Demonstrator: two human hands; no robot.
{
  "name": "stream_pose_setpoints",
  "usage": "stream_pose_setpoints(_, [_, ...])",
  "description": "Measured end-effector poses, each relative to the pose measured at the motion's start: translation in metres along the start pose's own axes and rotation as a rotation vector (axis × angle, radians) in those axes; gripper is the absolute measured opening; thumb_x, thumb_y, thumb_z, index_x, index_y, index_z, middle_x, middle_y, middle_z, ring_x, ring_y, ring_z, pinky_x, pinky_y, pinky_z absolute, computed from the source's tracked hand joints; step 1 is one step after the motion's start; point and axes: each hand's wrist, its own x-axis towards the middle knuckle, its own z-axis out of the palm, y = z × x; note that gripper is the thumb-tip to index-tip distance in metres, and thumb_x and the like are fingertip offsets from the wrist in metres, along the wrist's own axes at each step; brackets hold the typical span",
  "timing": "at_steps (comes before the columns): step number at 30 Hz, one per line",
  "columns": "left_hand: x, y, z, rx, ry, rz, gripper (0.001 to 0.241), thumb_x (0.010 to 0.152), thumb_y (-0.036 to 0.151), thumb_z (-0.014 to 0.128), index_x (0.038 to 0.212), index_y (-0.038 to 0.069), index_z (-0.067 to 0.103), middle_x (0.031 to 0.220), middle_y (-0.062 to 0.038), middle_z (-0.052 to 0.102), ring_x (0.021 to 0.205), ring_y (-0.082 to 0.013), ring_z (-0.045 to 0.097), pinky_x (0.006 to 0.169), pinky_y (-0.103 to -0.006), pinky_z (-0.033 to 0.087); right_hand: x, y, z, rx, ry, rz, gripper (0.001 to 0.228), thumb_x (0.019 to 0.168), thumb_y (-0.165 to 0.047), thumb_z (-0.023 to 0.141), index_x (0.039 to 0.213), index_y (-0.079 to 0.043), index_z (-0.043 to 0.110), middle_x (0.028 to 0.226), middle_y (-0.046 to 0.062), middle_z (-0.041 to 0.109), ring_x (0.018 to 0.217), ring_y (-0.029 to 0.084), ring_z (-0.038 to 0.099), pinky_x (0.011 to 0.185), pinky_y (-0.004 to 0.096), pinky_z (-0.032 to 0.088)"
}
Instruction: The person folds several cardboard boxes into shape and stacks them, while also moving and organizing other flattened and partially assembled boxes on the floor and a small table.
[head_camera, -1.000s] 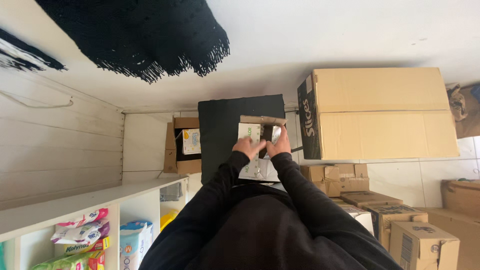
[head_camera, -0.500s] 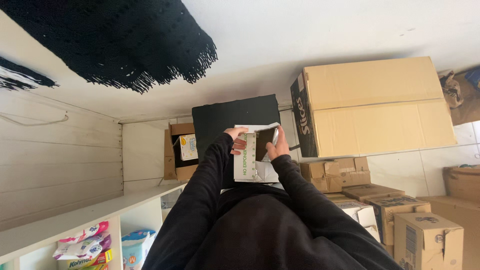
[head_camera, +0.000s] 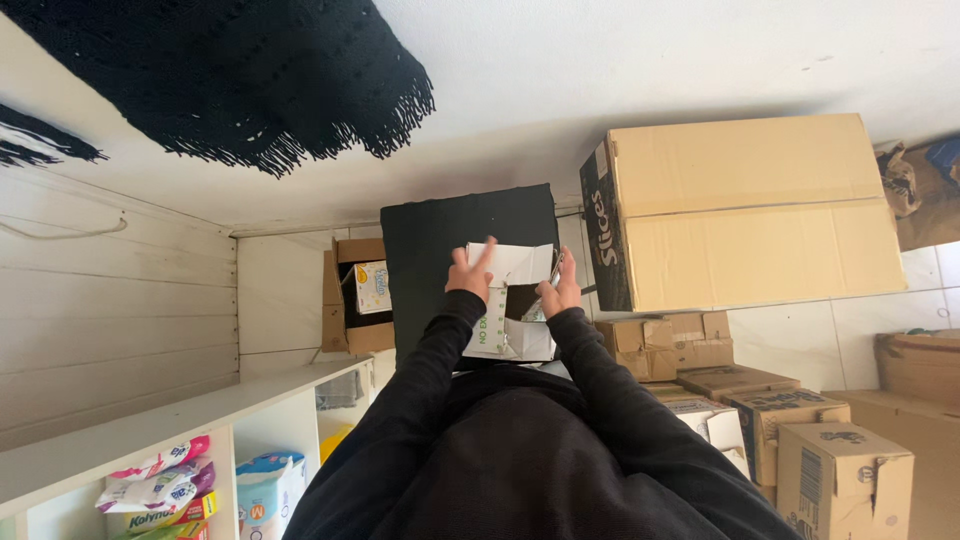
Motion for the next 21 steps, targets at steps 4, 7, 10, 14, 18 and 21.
stream_pose_setpoints(4, [0.01,-0.022,0.038,0.302,-0.131,0.126,0.09,0.119,0.009,0.067,0.178,0.067,0.033,0.195,-0.011,0.0,0.148,-0.0505,0.054,0.103,-0.0542,0.073,-0.001,-0.006,-0.002,0.006,-0.011,0.001,0.109,0.089,-0.018,0.073,0.187,-0.042,0.029,0.182,0.027,0.05,0.167,0.05,0.048,0.14,0.063,0.041])
stream_pose_setpoints(7, [-0.004,-0.009,0.024,0.489,-0.202,0.191,0.098,0.118,0.002,0.065,0.18,0.067,0.026,0.198,-0.004,-0.019,0.15,-0.0495,0.05,0.098,-0.0505,0.073,0.002,-0.003,-0.002,-0.018,-0.016,0.013,0.111,0.089,-0.02,0.074,0.188,-0.042,0.027,0.182,0.026,0.05,0.167,0.05,0.048,0.14,0.063,0.04])
stream_pose_setpoints(10, [-0.004,-0.026,0.044,0.707,-0.17,0.29,0.115,0.118,-0.002,0.062,0.179,0.073,-0.001,0.198,-0.007,-0.023,0.133,-0.0475,0.058,0.081,-0.0438,0.071,0.001,0.004,-0.001,-0.027,-0.013,0.012,0.111,0.089,-0.022,0.075,0.188,-0.039,0.027,0.181,0.029,0.051,0.166,0.052,0.049,0.14,0.061,0.04])
stream_pose_setpoints(14, [0.001,-0.04,0.052,0.93,-0.17,0.452,0.113,0.115,0.001,0.066,0.181,0.068,0.003,0.198,-0.01,-0.018,0.122,-0.0489,0.06,0.07,-0.0472,0.069,0.0,0.002,0.001,-0.052,-0.007,-0.006,0.112,0.09,-0.022,0.078,0.188,-0.038,0.026,0.18,0.031,0.052,0.166,0.053,0.049,0.139,0.062,0.041])
stream_pose_setpoints(18, [0.003,-0.043,0.046,0.813,-0.19,0.565,0.109,0.113,0.005,0.068,0.183,0.063,0.007,0.198,-0.01,-0.007,0.126,-0.0504,0.058,0.082,-0.0498,0.071,-0.016,-0.025,-0.005,-0.117,0.016,-0.042,0.127,0.084,-0.045,0.096,0.189,-0.037,0.025,0.177,0.032,0.054,0.163,0.053,0.052,0.139,0.062,0.043])
stream_pose_setpoints(21, [0.022,-0.076,0.068,0.678,-0.166,0.614,0.093,0.113,0.005,0.066,0.184,0.051,0.026,0.198,-0.002,0.003,0.132,-0.0488,0.058,0.093,-0.0458,0.072,0.002,0.002,0.006,-0.209,0.017,-0.065,0.123,0.093,-0.048,0.098,0.19,-0.037,0.023,0.179,0.028,0.051,0.163,0.05,0.053,0.136,0.062,0.048])
